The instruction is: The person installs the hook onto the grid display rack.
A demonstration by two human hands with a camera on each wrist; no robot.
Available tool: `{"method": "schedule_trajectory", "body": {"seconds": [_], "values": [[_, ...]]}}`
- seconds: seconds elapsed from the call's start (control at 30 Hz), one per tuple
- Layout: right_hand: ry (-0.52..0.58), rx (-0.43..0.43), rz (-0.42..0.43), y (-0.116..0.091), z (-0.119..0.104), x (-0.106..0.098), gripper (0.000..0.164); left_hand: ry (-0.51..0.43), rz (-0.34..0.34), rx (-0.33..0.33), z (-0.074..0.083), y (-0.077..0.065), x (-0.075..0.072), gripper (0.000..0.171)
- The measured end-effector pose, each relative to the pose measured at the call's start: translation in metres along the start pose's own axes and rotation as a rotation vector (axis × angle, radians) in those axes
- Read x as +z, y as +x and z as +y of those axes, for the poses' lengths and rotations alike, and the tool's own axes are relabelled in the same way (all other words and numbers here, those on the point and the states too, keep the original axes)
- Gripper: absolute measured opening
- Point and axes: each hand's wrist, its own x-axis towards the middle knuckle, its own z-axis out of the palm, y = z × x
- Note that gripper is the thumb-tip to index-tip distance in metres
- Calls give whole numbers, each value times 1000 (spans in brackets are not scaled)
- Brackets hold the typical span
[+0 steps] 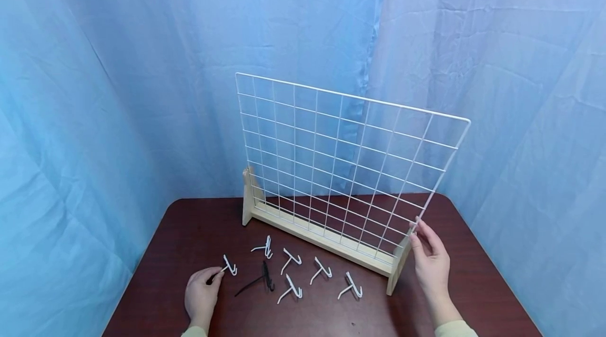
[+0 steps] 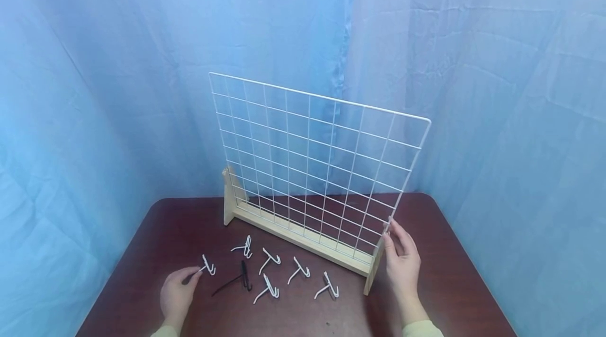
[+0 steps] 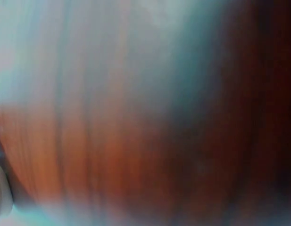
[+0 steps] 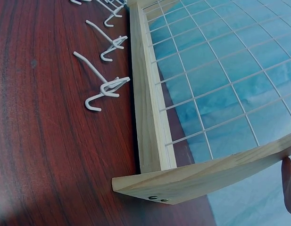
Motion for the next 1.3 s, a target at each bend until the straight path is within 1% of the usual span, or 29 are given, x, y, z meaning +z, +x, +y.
{"method": "schedule_trajectory", "body": {"seconds": [0.17, 0.33, 0.47, 0.6, 0.83, 1.0, 1.13, 1.3], "values": [[3, -3, 8, 0, 0, 1, 41, 6, -7, 9, 2, 0, 0, 14], [4, -1, 11, 1, 0, 1, 41, -12, 3, 12, 8, 1, -1, 14], [-11, 0, 13, 1, -1, 2, 40, -9, 12, 14, 14, 4, -2, 12], [-6, 8, 13, 1, -1, 2, 40, -13, 10, -1, 19, 7, -3, 12], [-22, 12, 17, 1, 1, 1, 40, -4, -21, -32, 24, 11, -3, 13], [-25, 8, 26, 0, 4, 1, 40, -27, -26, -43, 27, 14, -2, 11], [-22, 4, 28, -1, 4, 1, 40, -40, -28, -47, 34, 17, -3, 10], [-5, -36, 12, -1, 5, 2, 41, -62, -29, -34, 46, 20, -3, 11]]}}
